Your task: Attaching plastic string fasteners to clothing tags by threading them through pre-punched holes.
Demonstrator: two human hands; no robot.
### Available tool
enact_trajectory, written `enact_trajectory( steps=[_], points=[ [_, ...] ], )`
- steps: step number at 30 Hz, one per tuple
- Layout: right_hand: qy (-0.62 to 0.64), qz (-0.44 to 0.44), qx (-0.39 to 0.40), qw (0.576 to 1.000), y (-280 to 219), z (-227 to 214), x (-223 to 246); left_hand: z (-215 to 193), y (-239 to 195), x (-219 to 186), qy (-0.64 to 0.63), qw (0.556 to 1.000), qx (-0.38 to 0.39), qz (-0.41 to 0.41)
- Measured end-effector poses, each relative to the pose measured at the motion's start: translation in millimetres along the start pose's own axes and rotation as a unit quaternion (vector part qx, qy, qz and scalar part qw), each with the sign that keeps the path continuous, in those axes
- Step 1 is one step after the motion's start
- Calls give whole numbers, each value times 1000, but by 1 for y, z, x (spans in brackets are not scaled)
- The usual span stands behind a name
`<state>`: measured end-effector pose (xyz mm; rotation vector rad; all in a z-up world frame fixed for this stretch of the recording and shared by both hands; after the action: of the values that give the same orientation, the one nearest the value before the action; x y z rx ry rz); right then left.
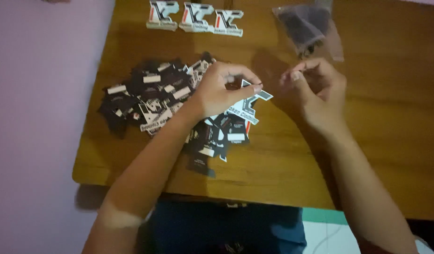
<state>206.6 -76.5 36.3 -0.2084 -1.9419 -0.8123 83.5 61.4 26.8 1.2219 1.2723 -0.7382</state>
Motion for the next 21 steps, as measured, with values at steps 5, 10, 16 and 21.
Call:
enact_trajectory(
  steps=[5,10,16,21],
  points=[
    [155,199,7,968,10,31,-25,-29,2,17,0,995,-98,-30],
    [151,235,23,960,40,43,-29,-53,-1,32,-5,983,-182,-26],
    [94,118,47,987,115,42,-29,-61,16,-11,168,973,-118,104],
    [171,151,-8,974,160,49,-50,-108,53,8,177,971,-145,-76]
  ],
)
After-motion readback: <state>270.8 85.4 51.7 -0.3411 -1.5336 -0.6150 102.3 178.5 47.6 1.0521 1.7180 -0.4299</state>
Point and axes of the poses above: each hand's wrist, its own y-axis towards the middle knuckle, its own z-axis out of the palm, x = y × z, the point moved 9 cm from there along y, towards the middle knuckle, and after that the axes turned 3 degrees about x, right-handed, at the moved point
